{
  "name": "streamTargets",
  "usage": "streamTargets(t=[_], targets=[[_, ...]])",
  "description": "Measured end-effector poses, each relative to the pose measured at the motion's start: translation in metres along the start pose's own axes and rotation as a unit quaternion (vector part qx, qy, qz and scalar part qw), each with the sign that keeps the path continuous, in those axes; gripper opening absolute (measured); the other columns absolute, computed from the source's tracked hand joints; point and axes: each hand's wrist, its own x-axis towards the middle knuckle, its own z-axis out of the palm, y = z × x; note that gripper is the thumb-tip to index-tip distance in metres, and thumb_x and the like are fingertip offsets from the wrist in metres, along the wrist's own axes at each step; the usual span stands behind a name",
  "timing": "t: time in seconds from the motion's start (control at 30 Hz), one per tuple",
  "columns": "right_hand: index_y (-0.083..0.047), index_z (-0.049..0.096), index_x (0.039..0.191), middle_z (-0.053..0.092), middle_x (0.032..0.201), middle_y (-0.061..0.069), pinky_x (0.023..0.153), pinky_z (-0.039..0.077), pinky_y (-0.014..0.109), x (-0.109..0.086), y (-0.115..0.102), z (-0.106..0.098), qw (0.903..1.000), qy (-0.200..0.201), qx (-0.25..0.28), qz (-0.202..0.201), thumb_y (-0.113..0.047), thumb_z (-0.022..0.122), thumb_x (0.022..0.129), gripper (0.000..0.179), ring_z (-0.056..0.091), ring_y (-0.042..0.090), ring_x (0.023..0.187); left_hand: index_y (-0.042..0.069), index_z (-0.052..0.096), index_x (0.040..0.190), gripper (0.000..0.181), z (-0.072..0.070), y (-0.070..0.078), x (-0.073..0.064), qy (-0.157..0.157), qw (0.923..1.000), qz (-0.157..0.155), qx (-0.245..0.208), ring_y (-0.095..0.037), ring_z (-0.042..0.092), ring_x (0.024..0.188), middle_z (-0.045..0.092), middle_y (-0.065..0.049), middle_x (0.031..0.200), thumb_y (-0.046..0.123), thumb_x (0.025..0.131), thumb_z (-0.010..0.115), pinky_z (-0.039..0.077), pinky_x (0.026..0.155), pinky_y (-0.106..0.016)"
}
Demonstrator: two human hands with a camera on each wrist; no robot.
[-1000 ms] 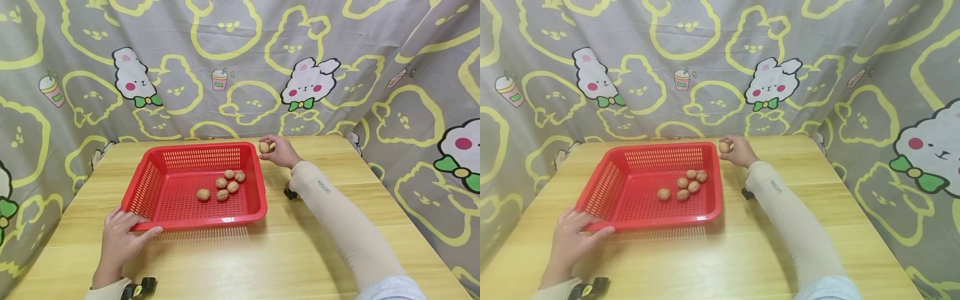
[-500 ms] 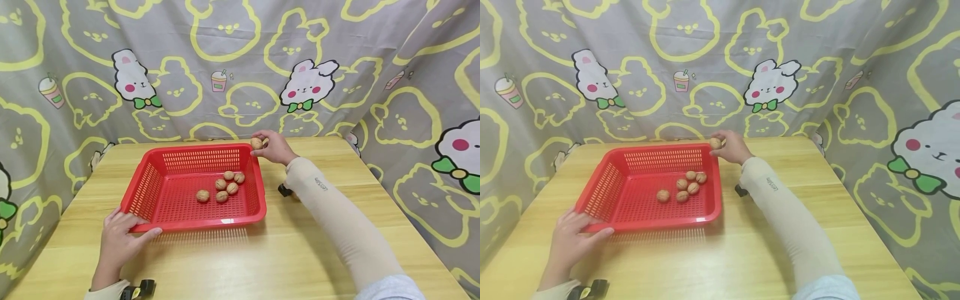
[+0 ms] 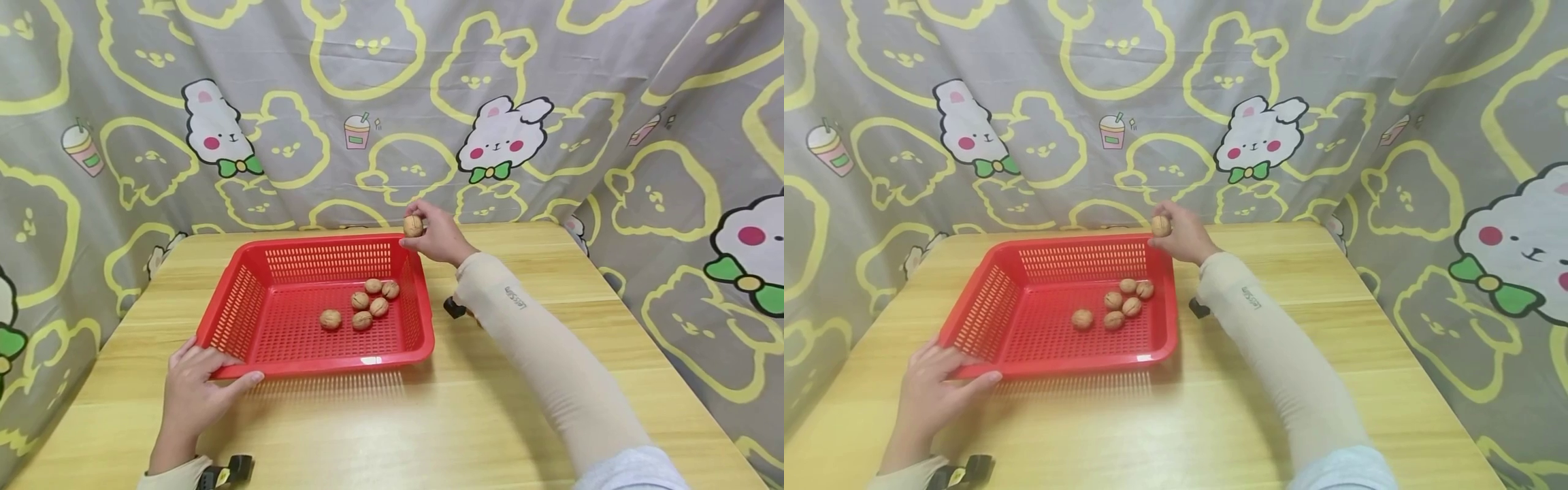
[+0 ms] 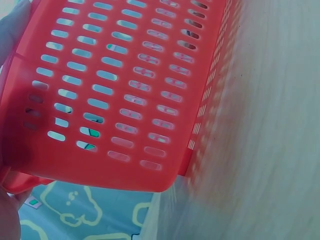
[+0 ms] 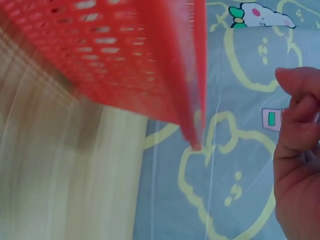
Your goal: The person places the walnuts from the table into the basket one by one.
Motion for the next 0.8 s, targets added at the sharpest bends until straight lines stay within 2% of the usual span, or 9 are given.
streamTargets(t=[0.1,0.27,0.43,0.6,0.7,0.8], targets=[[-0.009,0.053,0.112,0.059,0.106,0.009,0.074,0.052,0.035,0.003,-0.007,0.003,1.0000,-0.001,0.006,-0.007,-0.008,0.080,0.079,0.042,0.058,0.023,0.091,0.016,0.070,0.068,0.034,0.000,0.000,-0.001,-0.001,1.0000,-0.002,0.001,-0.026,0.056,0.075,0.066,0.000,0.067,0.033,0.051,0.095,0.029,0.100,-0.056],[-0.008,0.056,0.119,0.060,0.108,0.010,0.074,0.051,0.034,0.009,-0.022,0.011,0.9994,-0.019,0.015,-0.026,-0.015,0.078,0.083,0.043,0.059,0.023,0.086,0.015,0.071,0.069,0.035,0.000,0.000,-0.001,-0.002,1.0000,-0.006,0.002,-0.027,0.056,0.076,0.067,-0.002,0.068,0.032,0.050,0.095,0.029,0.101,-0.057],[-0.010,0.058,0.117,0.061,0.103,0.009,0.073,0.051,0.034,0.013,-0.034,0.022,0.9960,-0.038,0.062,-0.051,-0.023,0.061,0.096,0.025,0.061,0.026,0.086,0.015,0.070,0.068,0.034,0.000,0.000,0.000,-0.002,1.0000,-0.005,0.001,-0.027,0.056,0.076,0.067,-0.002,0.067,0.030,0.050,0.095,0.029,0.101,-0.056],[-0.009,0.058,0.114,0.059,0.095,0.012,0.067,0.054,0.037,0.015,-0.046,0.036,0.9855,-0.064,0.149,-0.050,-0.021,0.052,0.101,0.018,0.062,0.036,0.076,0.015,0.070,0.068,0.034,0.000,0.000,0.000,0.000,1.0000,-0.003,0.000,-0.027,0.056,0.076,0.066,-0.001,0.067,0.032,0.051,0.095,0.029,0.100,-0.057],[-0.004,0.058,0.116,0.059,0.094,0.015,0.070,0.055,0.041,0.015,-0.052,0.043,0.9785,-0.086,0.181,-0.048,-0.016,0.051,0.101,0.020,0.063,0.035,0.077,0.016,0.070,0.067,0.034,0.000,0.001,0.000,0.001,1.0000,0.000,-0.001,-0.026,0.056,0.075,0.066,-0.001,0.067,0.032,0.050,0.094,0.030,0.099,-0.057],[0.000,0.057,0.118,0.058,0.101,0.017,0.074,0.056,0.041,0.015,-0.055,0.051,0.9704,-0.114,0.210,-0.037,-0.011,0.048,0.101,0.022,0.065,0.033,0.082,0.016,0.070,0.067,0.034,0.000,0.002,0.000,0.003,1.0000,0.003,-0.002,-0.026,0.056,0.075,0.066,-0.001,0.066,0.031,0.050,0.094,0.030,0.099,-0.057]])
